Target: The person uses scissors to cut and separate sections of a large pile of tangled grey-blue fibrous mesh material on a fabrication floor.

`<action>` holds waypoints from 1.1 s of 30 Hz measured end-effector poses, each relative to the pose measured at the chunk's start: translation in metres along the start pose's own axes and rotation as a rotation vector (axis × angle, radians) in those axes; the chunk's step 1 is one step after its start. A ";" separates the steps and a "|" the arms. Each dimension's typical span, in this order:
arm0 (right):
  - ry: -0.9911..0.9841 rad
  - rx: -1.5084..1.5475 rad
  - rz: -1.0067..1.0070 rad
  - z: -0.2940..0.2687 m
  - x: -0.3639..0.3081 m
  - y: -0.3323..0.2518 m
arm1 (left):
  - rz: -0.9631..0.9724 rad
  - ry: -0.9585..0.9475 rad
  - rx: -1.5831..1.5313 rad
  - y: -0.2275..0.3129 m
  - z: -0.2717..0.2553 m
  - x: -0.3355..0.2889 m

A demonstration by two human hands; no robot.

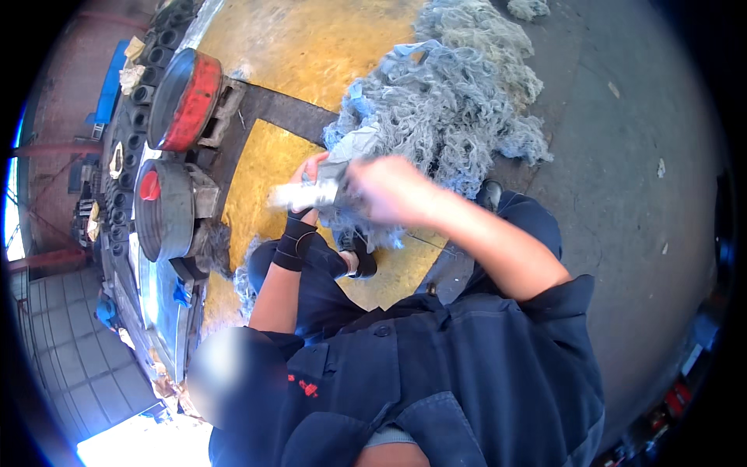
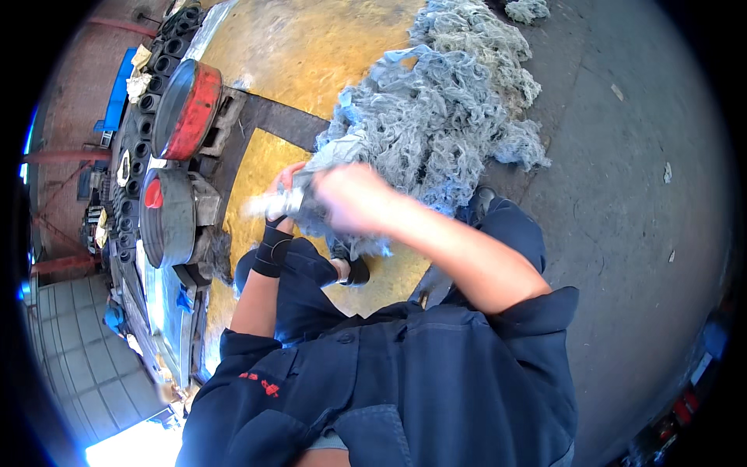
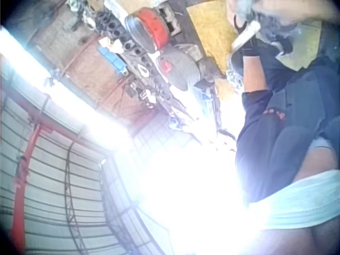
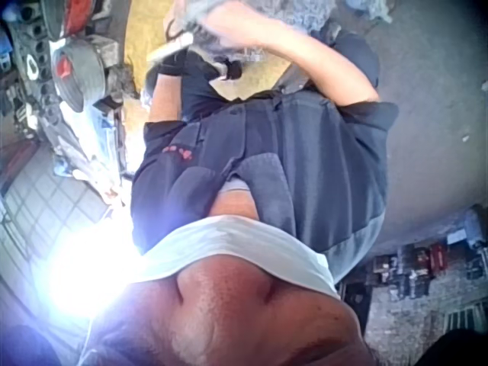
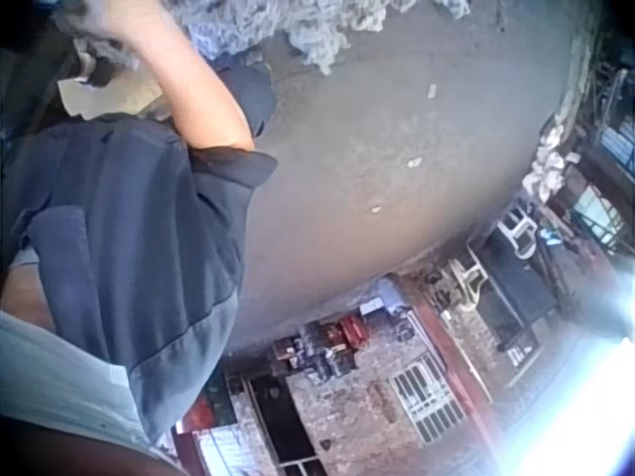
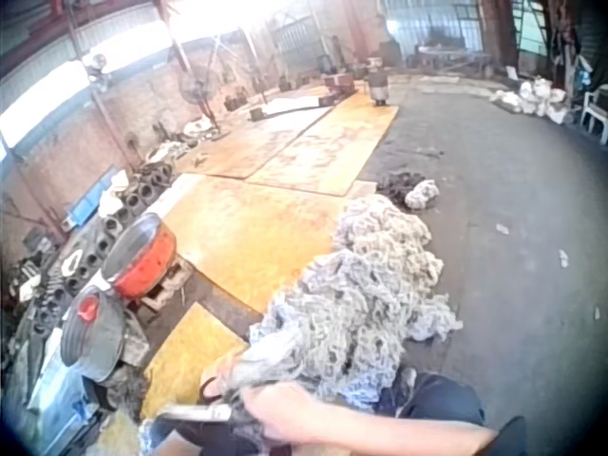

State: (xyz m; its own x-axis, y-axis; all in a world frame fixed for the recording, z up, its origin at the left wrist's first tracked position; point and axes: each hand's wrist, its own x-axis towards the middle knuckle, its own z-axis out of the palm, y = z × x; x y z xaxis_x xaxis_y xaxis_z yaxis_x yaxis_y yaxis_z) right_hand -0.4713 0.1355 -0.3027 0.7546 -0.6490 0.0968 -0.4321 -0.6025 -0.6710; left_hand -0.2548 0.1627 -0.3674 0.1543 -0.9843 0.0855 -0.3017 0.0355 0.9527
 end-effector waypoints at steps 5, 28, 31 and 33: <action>0.269 0.102 0.371 -0.008 0.035 0.068 | -0.108 -0.042 -0.115 0.033 -0.010 -0.022; 1.014 0.430 0.574 -0.053 0.019 0.157 | -0.161 0.090 -1.019 0.000 -0.092 0.003; 1.237 0.870 0.593 -0.063 0.009 0.167 | -0.257 0.196 -0.872 0.010 -0.112 0.019; 1.273 1.058 0.569 -0.072 0.007 0.153 | -0.256 0.193 -0.729 0.011 -0.130 0.036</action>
State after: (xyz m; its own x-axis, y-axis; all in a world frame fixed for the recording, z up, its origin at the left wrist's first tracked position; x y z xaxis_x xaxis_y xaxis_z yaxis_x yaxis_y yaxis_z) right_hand -0.5681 0.0055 -0.3521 -0.4104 -0.8934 -0.1826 0.3889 0.0096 -0.9212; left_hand -0.1304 0.1505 -0.3162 0.3159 -0.9323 -0.1760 0.4461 -0.0177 0.8948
